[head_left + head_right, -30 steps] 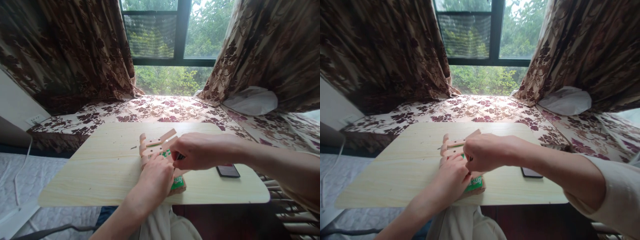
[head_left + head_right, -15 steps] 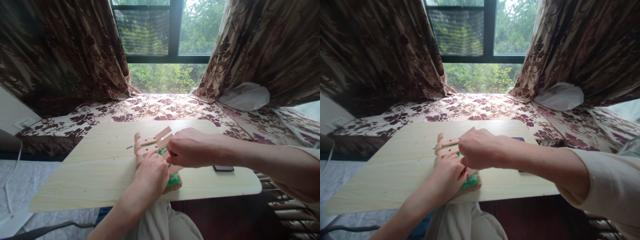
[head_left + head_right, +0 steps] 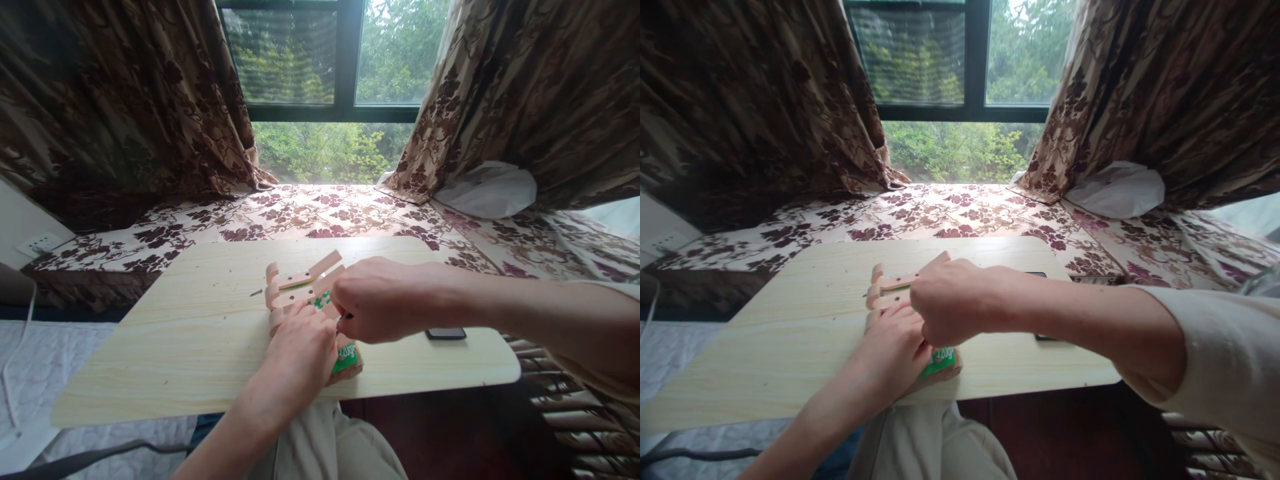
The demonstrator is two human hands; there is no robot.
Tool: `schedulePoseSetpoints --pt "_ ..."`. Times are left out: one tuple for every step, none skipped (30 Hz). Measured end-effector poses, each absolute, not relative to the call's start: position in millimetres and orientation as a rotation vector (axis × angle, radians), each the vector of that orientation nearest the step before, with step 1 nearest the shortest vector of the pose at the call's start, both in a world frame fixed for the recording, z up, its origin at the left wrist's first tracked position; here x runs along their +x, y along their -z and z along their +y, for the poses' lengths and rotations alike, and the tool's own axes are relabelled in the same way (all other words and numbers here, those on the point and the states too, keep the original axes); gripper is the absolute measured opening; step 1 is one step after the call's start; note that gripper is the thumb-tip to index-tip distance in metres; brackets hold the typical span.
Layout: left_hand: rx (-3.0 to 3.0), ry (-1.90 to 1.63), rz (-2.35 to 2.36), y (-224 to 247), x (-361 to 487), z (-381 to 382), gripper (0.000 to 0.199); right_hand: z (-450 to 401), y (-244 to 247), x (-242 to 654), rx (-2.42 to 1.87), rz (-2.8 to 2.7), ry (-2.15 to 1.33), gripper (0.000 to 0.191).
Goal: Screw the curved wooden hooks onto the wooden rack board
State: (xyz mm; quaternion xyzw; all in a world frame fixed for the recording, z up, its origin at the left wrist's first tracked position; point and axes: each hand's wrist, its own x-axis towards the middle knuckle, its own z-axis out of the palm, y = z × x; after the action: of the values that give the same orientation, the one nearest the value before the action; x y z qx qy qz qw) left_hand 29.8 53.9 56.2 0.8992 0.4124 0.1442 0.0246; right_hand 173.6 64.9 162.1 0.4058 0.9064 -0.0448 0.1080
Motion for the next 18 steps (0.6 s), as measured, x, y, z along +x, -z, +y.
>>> schedulePoseSetpoints --pt "2.782 -0.427 1.281 -57.3 30.0 53.9 0.017 64.5 -163.3 174.1 1.227 2.650 0.135 0.015" --pt "2.783 -0.414 1.287 -58.3 30.2 53.9 0.017 63.6 -165.5 174.2 1.217 2.647 0.135 0.014" --pt "2.783 -0.402 1.298 -59.3 30.4 53.8 0.017 62.1 -168.4 174.0 1.170 2.652 0.129 0.012" --pt "2.783 -0.395 1.314 -60.1 30.6 53.6 0.018 60.4 -171.5 173.6 1.096 2.664 0.118 0.009" --pt "2.787 -0.394 1.328 -60.7 30.9 53.3 0.019 58.7 -174.4 173.1 1.025 2.674 0.098 0.008" --pt "2.795 -0.398 1.334 -61.1 31.1 52.9 0.019 57.2 -176.6 172.7 0.973 2.675 0.082 0.012" --pt "2.806 -0.408 1.336 -61.3 31.2 52.5 0.020 56.2 -177.8 172.4 0.940 2.671 0.071 0.015" --pt "2.815 -0.418 1.332 -61.4 31.2 52.2 0.020 55.9 -177.8 172.3 0.922 2.666 0.069 0.019" --pt "2.818 -0.422 1.321 -61.3 31.1 52.1 0.020 56.1 -176.7 172.5 0.910 2.669 0.071 0.020" --pt "2.816 -0.420 1.308 -61.0 30.8 52.0 0.020 56.9 -174.6 172.9 0.906 2.675 0.073 0.021" --pt "2.807 -0.413 1.295 -60.6 30.4 52.2 0.020 58.1 -171.8 173.5 0.909 2.685 0.073 0.019" --pt "2.797 -0.406 1.285 -60.1 30.0 52.5 0.021 59.6 -168.7 174.3 0.923 2.694 0.077 0.017" --pt "2.790 -0.396 1.273 -59.5 29.7 52.8 0.021 61.1 -165.5 175.2 0.958 2.701 0.079 0.015" --pt "2.786 -0.387 1.262 -58.8 29.4 53.3 0.020 62.4 -162.6 176.1 1.013 2.701 0.081 0.013" --pt "2.784 -0.382 1.259 -58.2 29.2 53.7 0.020 63.4 -160.4 177.0 1.079 2.694 0.087 0.014" --pt "2.784 -0.377 1.262 -57.8 29.2 54.0 0.019 64.0 -159.2 177.7 1.144 2.682 0.093 0.016" --pt "2.781 -0.373 1.268 -57.6 29.2 54.2 0.018 64.1 -159.1 178.2 1.195 2.667 0.102 0.019" --pt "2.777 -0.371 1.274 -57.6 29.3 54.3 0.017 63.5 -160.1 178.5 1.219 2.653 0.115 0.020"
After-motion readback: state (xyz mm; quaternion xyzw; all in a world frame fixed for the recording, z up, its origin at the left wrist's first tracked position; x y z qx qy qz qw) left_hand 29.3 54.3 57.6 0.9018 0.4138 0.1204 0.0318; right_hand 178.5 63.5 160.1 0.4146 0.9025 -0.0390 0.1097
